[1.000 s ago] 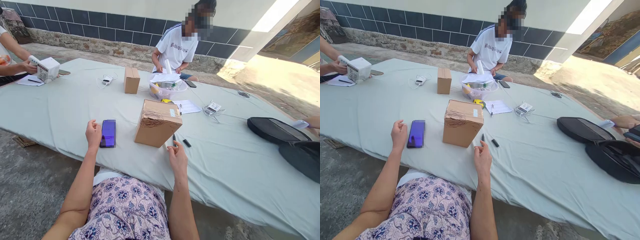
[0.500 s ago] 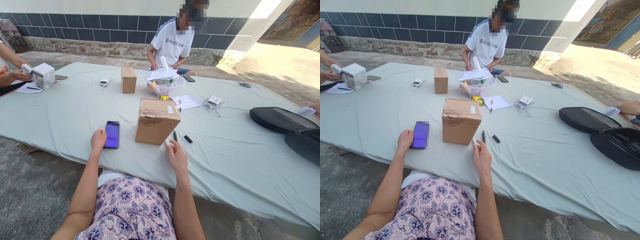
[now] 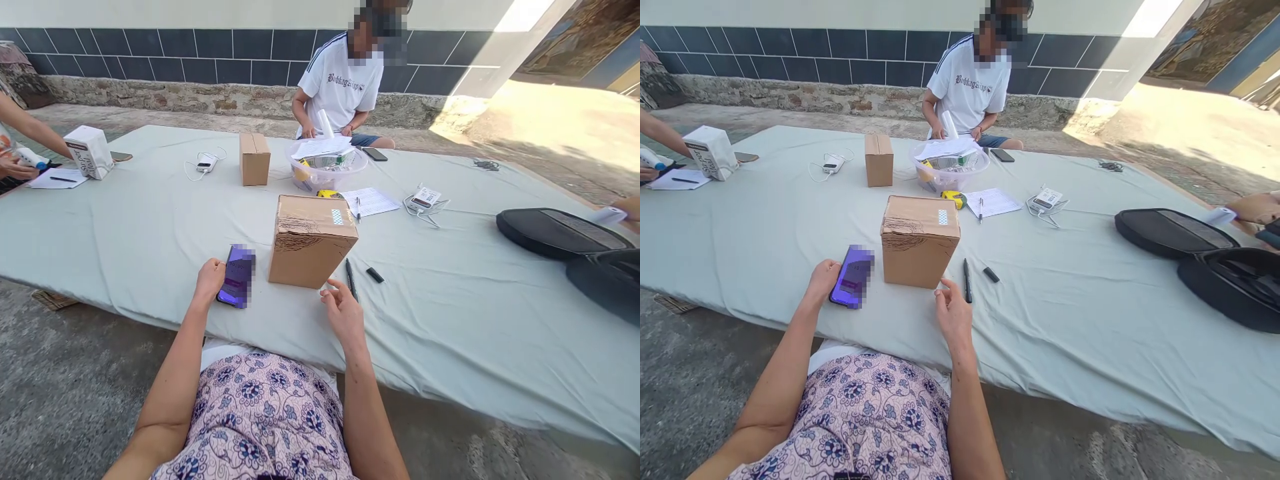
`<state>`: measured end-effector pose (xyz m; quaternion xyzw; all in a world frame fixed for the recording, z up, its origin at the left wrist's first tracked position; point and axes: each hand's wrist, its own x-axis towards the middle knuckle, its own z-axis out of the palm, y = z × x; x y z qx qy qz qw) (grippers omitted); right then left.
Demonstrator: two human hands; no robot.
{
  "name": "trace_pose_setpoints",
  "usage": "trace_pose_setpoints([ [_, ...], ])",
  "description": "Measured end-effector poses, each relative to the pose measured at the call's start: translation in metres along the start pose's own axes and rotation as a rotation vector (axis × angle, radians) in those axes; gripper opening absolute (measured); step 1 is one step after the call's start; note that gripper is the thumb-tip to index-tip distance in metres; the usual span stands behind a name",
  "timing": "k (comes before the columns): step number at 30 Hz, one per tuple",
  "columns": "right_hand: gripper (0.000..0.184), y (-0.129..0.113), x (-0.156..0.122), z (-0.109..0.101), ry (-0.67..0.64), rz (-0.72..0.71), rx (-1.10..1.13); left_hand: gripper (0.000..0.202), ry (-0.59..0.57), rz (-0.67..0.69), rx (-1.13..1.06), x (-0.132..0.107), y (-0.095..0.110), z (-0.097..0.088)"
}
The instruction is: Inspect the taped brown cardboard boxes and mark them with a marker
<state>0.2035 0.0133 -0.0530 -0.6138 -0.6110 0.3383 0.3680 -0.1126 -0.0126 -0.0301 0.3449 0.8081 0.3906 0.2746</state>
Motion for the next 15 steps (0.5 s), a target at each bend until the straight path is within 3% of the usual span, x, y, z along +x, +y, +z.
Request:
trace_pose_setpoints([
  [7,0.051,-0.001,-0.002,0.0,0.002,0.053,-0.018,0.011,0.005,-0.017,-0.129,-0.002,-0.004,0.007],
  [15,0.029,-0.008,-0.004,-0.002,-0.08,0.04,-0.029,0.017,0.012,0.029,-0.378,-0.013,-0.004,0.011],
])
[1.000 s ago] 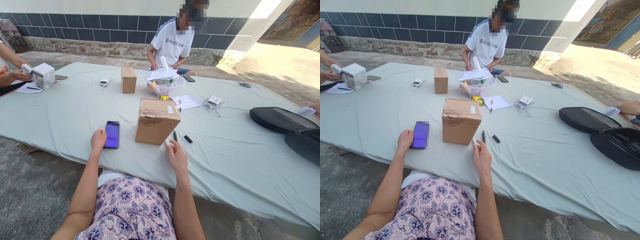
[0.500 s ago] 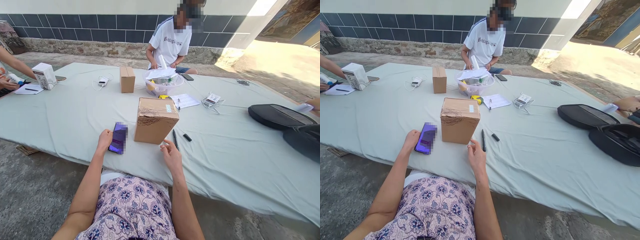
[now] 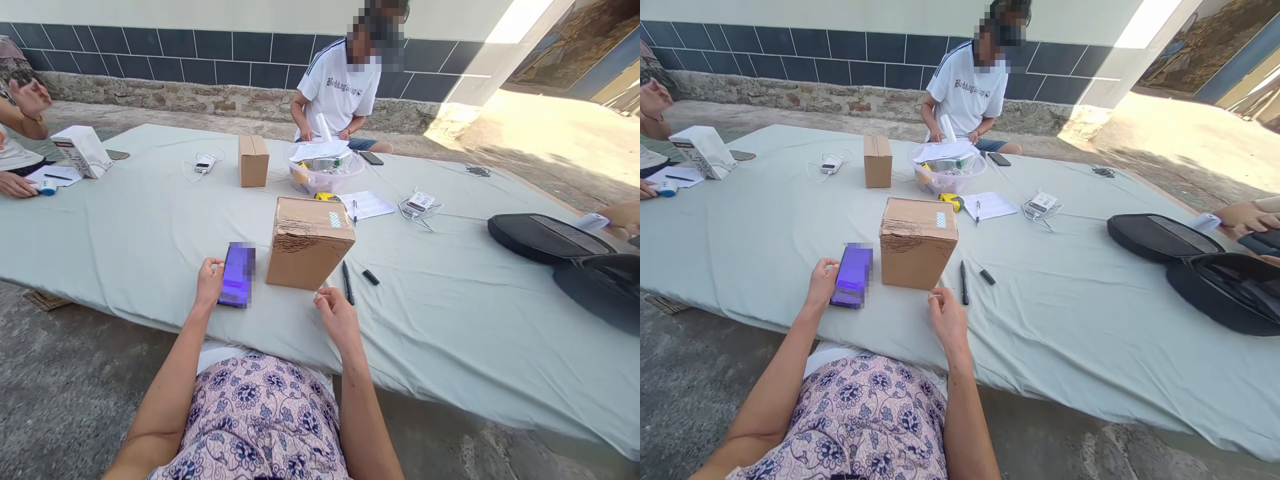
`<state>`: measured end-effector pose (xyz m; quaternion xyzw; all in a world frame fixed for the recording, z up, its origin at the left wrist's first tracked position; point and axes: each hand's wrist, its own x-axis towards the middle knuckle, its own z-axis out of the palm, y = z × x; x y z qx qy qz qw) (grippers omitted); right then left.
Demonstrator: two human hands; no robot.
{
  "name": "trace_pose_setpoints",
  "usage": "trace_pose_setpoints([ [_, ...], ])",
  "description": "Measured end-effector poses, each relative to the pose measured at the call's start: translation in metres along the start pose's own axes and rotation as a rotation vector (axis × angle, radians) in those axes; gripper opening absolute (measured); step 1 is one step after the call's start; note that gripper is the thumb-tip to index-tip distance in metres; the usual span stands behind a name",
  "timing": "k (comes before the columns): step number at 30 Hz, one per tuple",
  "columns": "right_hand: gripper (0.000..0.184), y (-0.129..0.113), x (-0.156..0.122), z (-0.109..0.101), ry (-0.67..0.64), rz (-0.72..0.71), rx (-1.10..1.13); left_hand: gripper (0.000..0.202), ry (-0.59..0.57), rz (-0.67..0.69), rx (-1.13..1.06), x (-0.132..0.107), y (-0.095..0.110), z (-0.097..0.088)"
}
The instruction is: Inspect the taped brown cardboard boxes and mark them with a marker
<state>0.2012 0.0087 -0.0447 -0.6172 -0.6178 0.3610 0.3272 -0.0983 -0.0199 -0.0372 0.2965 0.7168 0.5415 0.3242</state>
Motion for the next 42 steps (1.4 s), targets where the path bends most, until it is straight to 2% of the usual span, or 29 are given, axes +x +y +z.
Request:
trace_pose_setpoints([
  [6,0.03,-0.011,-0.01,0.002,-0.12,-0.068,0.038,0.026,0.024,0.083,-0.177,-0.017,0.026,-0.005],
  [11,0.038,-0.031,-0.022,0.005,-0.244,-0.116,0.094,0.032,0.042,0.202,-0.314,-0.045,0.054,-0.008],
  [15,0.047,-0.05,-0.036,0.005,-0.358,-0.195,0.228,0.037,-0.022,0.281,-0.44,-0.074,0.066,0.004],
  [21,0.056,-0.066,-0.055,0.0,-0.54,-0.335,0.398,0.041,-0.136,0.316,-0.492,-0.105,0.068,0.026],
  [26,0.061,-0.071,-0.061,-0.004,-0.606,-0.285,0.349,0.044,-0.17,0.353,-0.518,-0.111,0.07,0.031],
  [33,0.039,-0.071,-0.062,-0.006,-0.626,-0.279,0.338,0.04,-0.15,0.41,-0.5,-0.111,0.069,0.03],
  [42,0.038,-0.069,-0.061,-0.004,-0.627,-0.261,0.355,0.041,-0.143,0.382,-0.535,-0.11,0.068,0.032],
])
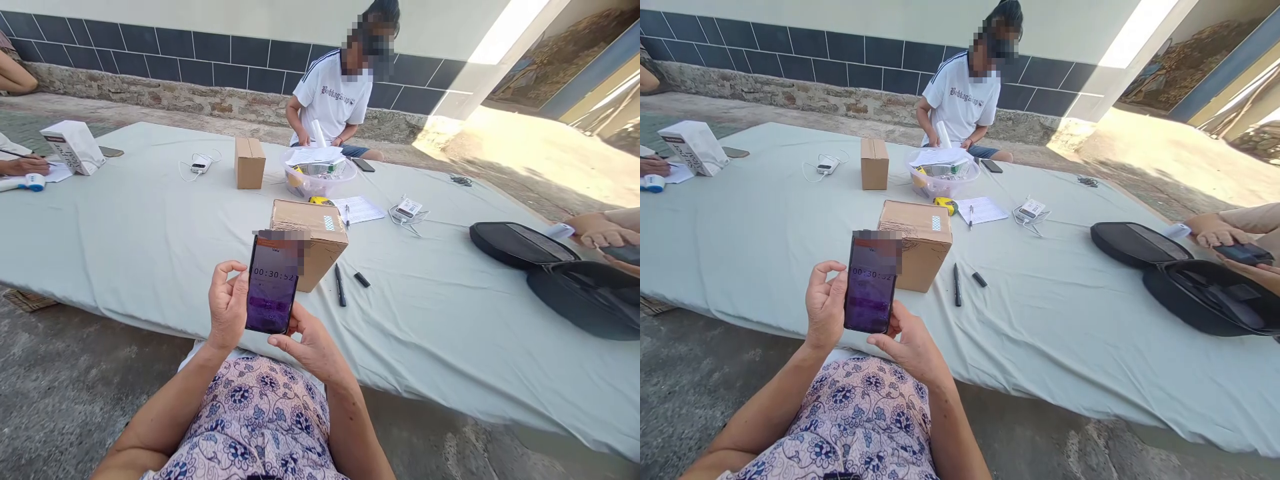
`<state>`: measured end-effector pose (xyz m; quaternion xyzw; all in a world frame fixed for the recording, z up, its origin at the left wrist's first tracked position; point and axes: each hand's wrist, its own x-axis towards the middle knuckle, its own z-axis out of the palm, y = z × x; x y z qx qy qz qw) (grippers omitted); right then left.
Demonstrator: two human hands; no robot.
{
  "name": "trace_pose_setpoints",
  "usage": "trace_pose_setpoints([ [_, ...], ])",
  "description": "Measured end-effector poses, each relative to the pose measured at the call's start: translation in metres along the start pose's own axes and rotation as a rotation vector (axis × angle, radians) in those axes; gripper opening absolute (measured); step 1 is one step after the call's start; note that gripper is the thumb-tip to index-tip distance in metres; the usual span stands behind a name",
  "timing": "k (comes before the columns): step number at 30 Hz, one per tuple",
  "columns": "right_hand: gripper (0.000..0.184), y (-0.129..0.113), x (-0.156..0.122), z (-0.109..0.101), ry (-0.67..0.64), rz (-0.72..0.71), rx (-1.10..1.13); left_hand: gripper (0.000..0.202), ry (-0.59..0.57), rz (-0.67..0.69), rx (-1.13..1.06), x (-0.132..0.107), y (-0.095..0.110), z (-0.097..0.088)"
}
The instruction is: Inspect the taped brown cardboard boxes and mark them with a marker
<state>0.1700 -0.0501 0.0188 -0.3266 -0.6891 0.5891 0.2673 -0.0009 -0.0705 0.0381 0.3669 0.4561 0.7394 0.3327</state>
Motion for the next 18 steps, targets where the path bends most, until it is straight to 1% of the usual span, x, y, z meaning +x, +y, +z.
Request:
trace_pose_setpoints([
  [8,0.041,-0.001,0.003,-0.001,-0.019,0.011,0.03,0.043,0.044,-0.007,0.01,0.006,-0.003,-0.005],
  [11,0.047,0.001,0.004,0.0,-0.033,0.021,0.038,0.044,0.06,-0.009,0.007,0.009,-0.003,-0.008],
  [15,0.056,0.004,0.005,0.001,-0.025,0.043,0.025,0.046,0.111,-0.017,0.02,0.015,-0.003,-0.016],
  [18,0.054,0.007,0.007,-0.001,-0.02,0.06,-0.022,0.045,0.177,-0.013,0.034,0.024,-0.007,-0.025],
])
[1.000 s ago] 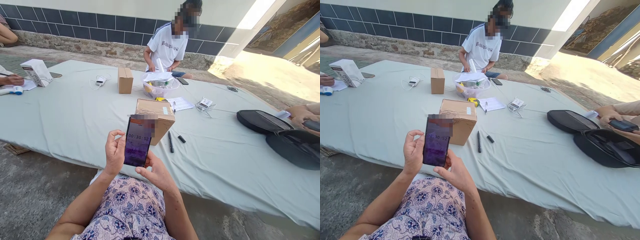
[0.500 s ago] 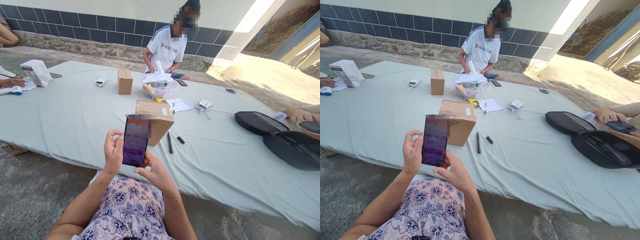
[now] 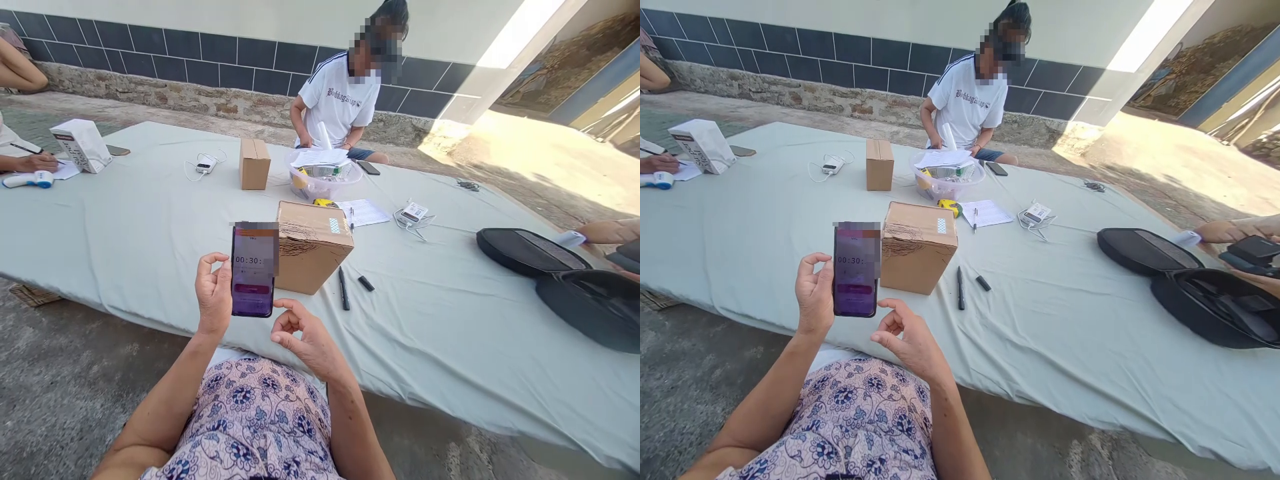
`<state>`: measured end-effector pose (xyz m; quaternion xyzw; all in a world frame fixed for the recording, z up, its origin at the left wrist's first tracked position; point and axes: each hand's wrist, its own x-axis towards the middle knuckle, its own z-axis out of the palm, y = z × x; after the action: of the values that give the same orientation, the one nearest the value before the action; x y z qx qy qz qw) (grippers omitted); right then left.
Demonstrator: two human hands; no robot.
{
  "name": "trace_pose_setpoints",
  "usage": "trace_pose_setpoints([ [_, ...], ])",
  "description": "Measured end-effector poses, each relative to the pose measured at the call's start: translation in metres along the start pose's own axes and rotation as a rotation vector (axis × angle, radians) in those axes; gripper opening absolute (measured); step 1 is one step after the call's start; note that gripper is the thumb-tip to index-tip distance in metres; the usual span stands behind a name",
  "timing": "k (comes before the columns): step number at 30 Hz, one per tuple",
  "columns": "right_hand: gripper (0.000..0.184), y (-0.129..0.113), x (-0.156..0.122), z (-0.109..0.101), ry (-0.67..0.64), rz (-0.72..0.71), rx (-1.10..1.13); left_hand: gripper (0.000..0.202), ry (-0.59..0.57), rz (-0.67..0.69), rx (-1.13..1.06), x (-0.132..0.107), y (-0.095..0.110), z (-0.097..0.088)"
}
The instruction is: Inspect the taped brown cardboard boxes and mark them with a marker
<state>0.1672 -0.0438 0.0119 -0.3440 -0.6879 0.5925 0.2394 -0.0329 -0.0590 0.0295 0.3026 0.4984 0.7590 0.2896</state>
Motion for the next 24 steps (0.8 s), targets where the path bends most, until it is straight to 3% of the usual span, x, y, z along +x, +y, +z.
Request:
trace_pose_setpoints([
  [6,0.047,0.003,0.004,-0.007,-0.019,0.038,-0.136,0.034,0.114,-0.04,0.058,0.026,-0.016,-0.019],
  [18,0.034,0.019,0.009,-0.019,0.074,0.098,-0.293,0.019,0.058,-0.265,0.523,0.076,-0.06,-0.068],
  [24,0.031,0.022,0.009,-0.022,0.094,0.09,-0.308,0.017,-0.008,-0.256,0.765,0.099,-0.051,-0.076],
])
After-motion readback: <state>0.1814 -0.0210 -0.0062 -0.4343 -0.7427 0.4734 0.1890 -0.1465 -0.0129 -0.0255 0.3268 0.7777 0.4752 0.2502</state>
